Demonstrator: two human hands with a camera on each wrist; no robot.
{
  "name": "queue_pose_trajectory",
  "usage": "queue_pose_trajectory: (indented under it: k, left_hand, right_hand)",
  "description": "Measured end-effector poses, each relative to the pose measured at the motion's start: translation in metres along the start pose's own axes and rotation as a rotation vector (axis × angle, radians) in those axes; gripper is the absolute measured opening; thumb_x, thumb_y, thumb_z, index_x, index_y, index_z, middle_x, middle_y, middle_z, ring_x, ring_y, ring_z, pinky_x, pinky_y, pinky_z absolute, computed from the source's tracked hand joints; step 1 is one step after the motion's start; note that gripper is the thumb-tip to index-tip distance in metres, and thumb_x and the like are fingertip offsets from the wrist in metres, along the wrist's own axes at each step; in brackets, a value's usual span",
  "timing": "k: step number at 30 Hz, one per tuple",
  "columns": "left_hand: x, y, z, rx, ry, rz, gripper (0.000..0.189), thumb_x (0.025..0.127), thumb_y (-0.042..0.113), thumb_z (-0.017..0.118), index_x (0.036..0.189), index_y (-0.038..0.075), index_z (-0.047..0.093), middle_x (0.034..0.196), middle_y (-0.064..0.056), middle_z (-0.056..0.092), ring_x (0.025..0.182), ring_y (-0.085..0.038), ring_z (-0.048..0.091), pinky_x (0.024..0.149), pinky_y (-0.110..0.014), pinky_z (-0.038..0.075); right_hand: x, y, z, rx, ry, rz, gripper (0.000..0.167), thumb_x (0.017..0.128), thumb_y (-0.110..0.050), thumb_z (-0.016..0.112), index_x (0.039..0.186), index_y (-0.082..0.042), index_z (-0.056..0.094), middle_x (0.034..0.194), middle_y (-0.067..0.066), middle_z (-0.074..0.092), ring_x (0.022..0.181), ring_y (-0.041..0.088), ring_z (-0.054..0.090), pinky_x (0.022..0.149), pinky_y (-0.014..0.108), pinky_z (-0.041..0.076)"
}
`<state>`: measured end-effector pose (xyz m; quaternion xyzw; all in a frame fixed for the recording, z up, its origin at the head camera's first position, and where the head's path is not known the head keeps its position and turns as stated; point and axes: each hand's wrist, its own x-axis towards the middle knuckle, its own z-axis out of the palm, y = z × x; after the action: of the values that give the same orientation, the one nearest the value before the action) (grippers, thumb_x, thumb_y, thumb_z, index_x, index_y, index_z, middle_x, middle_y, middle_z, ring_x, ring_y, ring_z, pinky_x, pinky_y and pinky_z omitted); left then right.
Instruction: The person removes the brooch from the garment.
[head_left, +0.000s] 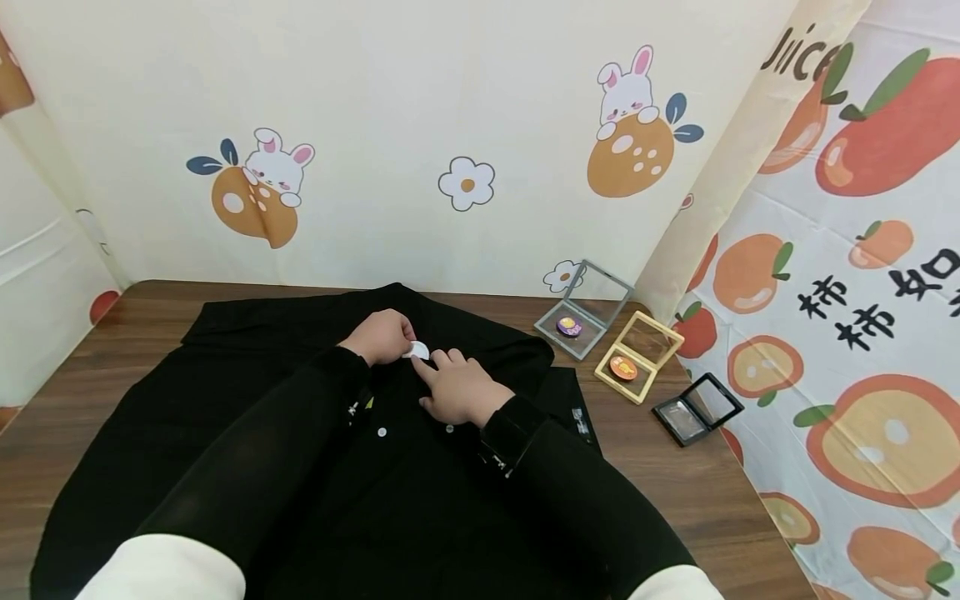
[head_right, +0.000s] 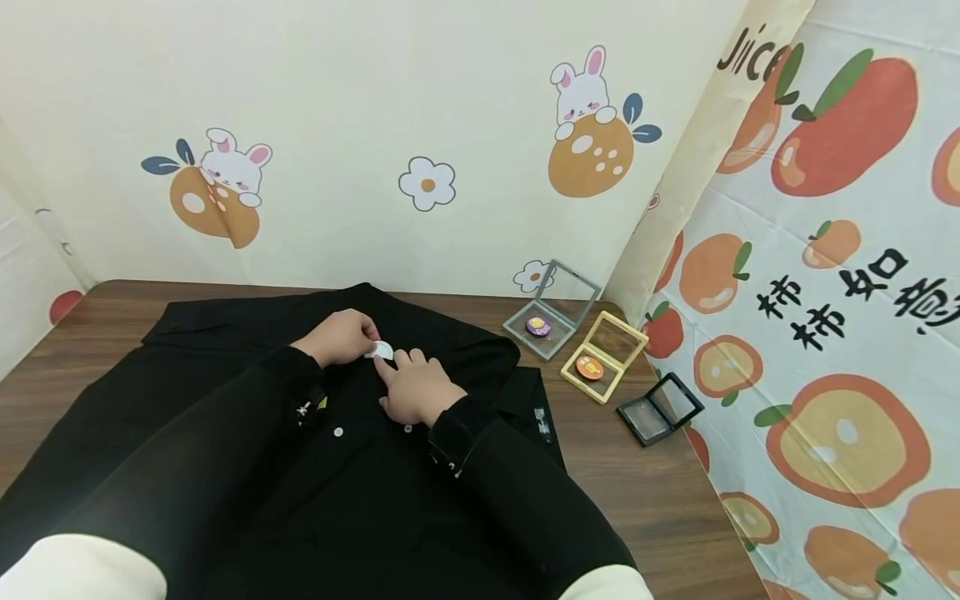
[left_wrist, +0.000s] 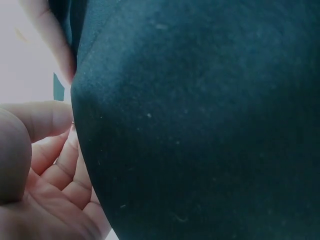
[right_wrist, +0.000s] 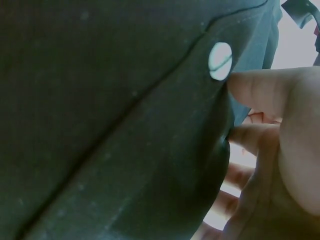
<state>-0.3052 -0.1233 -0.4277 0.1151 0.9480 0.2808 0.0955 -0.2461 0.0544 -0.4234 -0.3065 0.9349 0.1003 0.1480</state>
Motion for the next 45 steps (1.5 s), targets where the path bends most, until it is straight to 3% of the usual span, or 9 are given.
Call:
queue_pose_trajectory:
  k: [16,29,33,38,45]
  left_hand:
    - [-0.009,0.003,-0.012,0.042,-0.011,-0.051,0.012,0.095,0.004,0.062,0.088,0.003,0.072,0.084,-0.007,0.068,0.071,-0.022,0.060,0.065,-0.033,0.050]
    - [-0.022,-0.014,-0.026,0.005,0.015,-0.047,0.014,0.098,0.007,0.061,0.091,0.002,0.072,0.089,-0.011,0.068,0.078,-0.026,0.061,0.075,-0.039,0.051]
    - [-0.027,-0.009,-0.032,-0.080,0.033,-0.033,0.011,0.097,0.009,0.063,0.096,0.003,0.072,0.092,-0.010,0.068,0.081,-0.025,0.061,0.076,-0.038,0.051]
    - [-0.043,0.007,-0.031,-0.295,0.056,0.003,0.010,0.098,0.011,0.065,0.103,0.003,0.069,0.091,-0.009,0.068,0.081,-0.027,0.065,0.068,-0.033,0.052]
    - [-0.075,0.035,-0.024,-0.564,0.166,0.043,0.009,0.098,0.010,0.066,0.101,0.002,0.064,0.095,-0.012,0.070,0.086,-0.028,0.069,0.073,-0.035,0.057]
  right_hand:
    - [-0.001,0.003,0.002,0.024,0.022,0.006,0.072,0.106,-0.052,0.051,0.167,-0.028,0.021,0.162,0.004,0.036,0.142,0.025,0.036,0.110,0.043,0.040]
    - [-0.007,0.007,0.009,0.158,0.045,-0.001,0.069,0.102,-0.052,0.059,0.162,-0.025,0.037,0.163,0.004,0.035,0.143,0.026,0.036,0.113,0.045,0.037]
    - [-0.011,0.011,0.006,0.278,0.053,0.001,0.068,0.102,-0.050,0.060,0.160,-0.022,0.040,0.164,0.006,0.032,0.144,0.027,0.036,0.114,0.045,0.037]
    - [-0.022,0.015,-0.003,0.489,0.151,-0.032,0.062,0.103,-0.046,0.061,0.155,-0.015,0.048,0.158,0.008,0.039,0.142,0.025,0.041,0.112,0.042,0.041]
    - [-0.042,0.020,-0.015,0.764,0.421,-0.069,0.038,0.105,-0.040,0.060,0.130,-0.012,0.066,0.126,0.003,0.060,0.102,0.014,0.059,0.088,0.034,0.052]
